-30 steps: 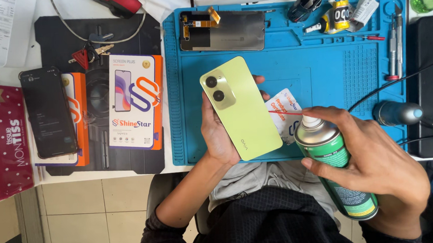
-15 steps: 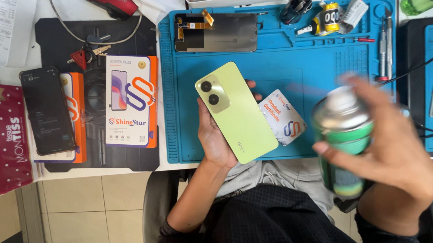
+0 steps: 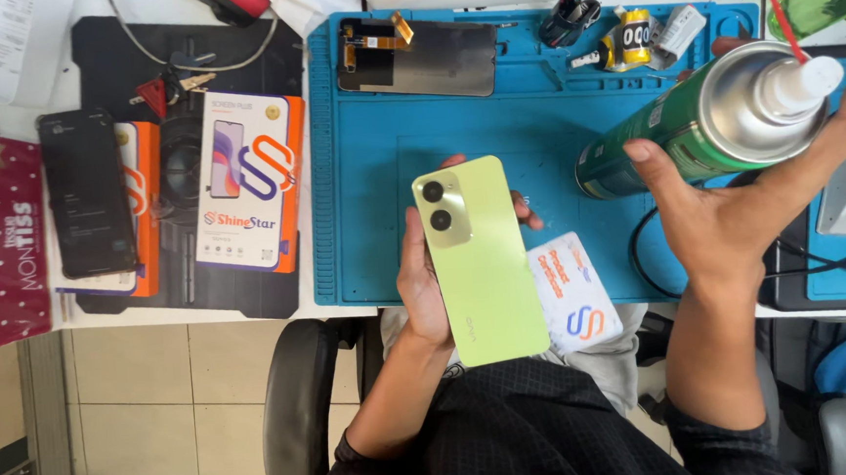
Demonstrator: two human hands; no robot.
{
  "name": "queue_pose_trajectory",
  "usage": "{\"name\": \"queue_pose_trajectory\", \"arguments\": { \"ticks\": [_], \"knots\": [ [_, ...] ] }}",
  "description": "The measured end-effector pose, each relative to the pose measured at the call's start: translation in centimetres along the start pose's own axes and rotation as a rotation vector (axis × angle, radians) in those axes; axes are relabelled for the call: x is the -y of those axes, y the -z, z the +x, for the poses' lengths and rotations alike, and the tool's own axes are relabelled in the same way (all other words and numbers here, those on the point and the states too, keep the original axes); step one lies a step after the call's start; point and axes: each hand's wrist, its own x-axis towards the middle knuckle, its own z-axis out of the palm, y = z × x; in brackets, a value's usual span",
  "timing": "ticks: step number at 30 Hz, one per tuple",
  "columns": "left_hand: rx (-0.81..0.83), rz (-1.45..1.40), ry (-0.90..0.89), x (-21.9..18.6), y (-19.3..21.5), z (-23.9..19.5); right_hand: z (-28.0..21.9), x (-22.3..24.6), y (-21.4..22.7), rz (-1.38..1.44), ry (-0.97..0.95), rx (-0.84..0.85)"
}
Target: The person cleans the edges of a green smartphone with a card and compressed air, then uses a screwdriver to remove screws from the internal frame of a disassembled phone. The person handles the phone, card, spray can, and screwdriver throughout the sequence.
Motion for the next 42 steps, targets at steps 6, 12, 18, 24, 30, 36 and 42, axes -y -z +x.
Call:
{"name": "queue_pose_trajectory", "arguments": {
  "ticks": [6,12,18,24,30,36,42],
  "knots": [
    [-0.037,0.010,0.156,1.1,0.0,0.0,-0.6,-0.4,-0.1,-0.008,-0.054,-0.013],
    [-0.036,0.051,0.152,1.7,0.5,0.8,-5.1,4.7,0.9,0.052,-0.307,-0.116],
    [0.070,0.071,0.161,2.8,0.9,0.6,-8.2,8.9,0.9,0.278,-0.875,0.226],
    [0.105,0.092,0.170,3.6,1.4,0.1,-8.6,9.6,-0.5,0.096,-0.854,0.199],
    [0.092,0.111,0.183,3.7,2.2,0.3,-9.7,8.6,-2.3,0.119,-0.750,0.068],
    [0.055,0.054,0.193,4.1,2.7,0.2,-9.7,8.5,-2.9,0.125,-0.692,0.007],
    [0.013,0.085,0.220,4.4,2.5,-0.5,-8.7,8.0,-3.7,0.112,-0.619,-0.056]
  ]
}}
